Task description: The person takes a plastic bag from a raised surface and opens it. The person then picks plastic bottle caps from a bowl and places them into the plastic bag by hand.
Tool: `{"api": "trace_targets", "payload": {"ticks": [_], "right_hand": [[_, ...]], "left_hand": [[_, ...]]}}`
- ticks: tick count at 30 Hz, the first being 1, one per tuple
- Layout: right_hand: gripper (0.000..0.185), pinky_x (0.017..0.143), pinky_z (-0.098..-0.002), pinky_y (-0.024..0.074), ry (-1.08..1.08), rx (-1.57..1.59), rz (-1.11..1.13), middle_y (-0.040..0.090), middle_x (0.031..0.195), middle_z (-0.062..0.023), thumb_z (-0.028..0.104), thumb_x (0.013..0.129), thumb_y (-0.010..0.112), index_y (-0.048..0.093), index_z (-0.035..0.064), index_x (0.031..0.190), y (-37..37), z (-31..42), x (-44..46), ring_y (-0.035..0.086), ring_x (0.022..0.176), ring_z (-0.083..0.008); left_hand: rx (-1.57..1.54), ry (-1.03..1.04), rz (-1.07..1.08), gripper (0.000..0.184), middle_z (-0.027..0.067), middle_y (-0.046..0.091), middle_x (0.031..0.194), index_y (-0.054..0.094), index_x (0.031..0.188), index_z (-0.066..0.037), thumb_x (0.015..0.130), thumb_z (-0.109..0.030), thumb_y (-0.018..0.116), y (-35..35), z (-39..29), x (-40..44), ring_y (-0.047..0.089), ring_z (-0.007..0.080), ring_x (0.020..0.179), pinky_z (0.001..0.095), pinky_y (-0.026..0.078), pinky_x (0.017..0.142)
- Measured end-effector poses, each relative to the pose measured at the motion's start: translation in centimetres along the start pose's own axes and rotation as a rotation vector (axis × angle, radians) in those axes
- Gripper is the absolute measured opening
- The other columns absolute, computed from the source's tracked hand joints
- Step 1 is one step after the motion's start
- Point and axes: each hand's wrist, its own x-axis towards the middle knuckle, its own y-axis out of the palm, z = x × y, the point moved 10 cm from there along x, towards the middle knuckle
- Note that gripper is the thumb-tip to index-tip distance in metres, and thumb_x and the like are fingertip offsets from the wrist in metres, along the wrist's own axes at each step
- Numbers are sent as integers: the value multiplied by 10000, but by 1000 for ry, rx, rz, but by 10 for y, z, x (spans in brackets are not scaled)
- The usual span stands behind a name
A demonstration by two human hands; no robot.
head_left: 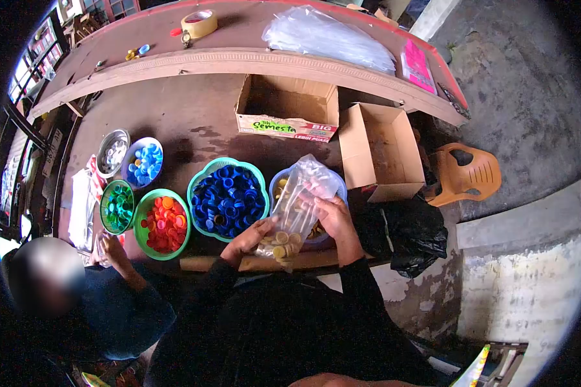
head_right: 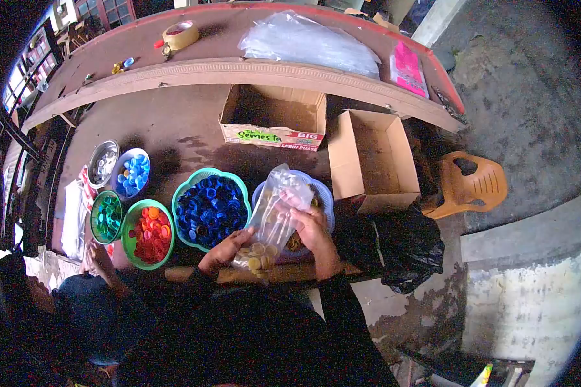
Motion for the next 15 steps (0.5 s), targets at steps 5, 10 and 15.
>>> {"api": "trace_targets", "payload": {"ticks": [5, 10, 15], "right_hand": [[509, 997, -439, 435, 11, 51, -74, 414, 1422, -173, 9, 886, 479, 350, -31, 1377, -27, -6, 1, 464, 1258, -363], [564, 1033, -458, 415, 21, 123, -67, 381, 1409, -178, -25, 864, 477, 315, -13, 1405, -34, -25, -3, 446, 1268, -382], [529, 1045, -468, 410, 35, 192, -113, 415, 1396, -183, -30, 884, 477, 346, 0, 1396, -33, -28, -8, 462, 1254, -372]], "left_hand": [[47, 91, 131, 817, 90, 519, 1306, 286, 1420, 8, 786, -205, 754, 11, -4, -10, 512, 195, 1170, 330, 390, 1021], [20, -16, 182, 765, 73, 549, 1263, 347, 1402, -2, 769, -145, 753, 7, 21, -7, 515, 193, 1160, 337, 410, 985], [-18, 48, 21, 617, 64, 579, 1197, 451, 1315, 6, 798, -173, 736, 5, 2, -18, 545, 155, 1087, 325, 435, 949]]}}
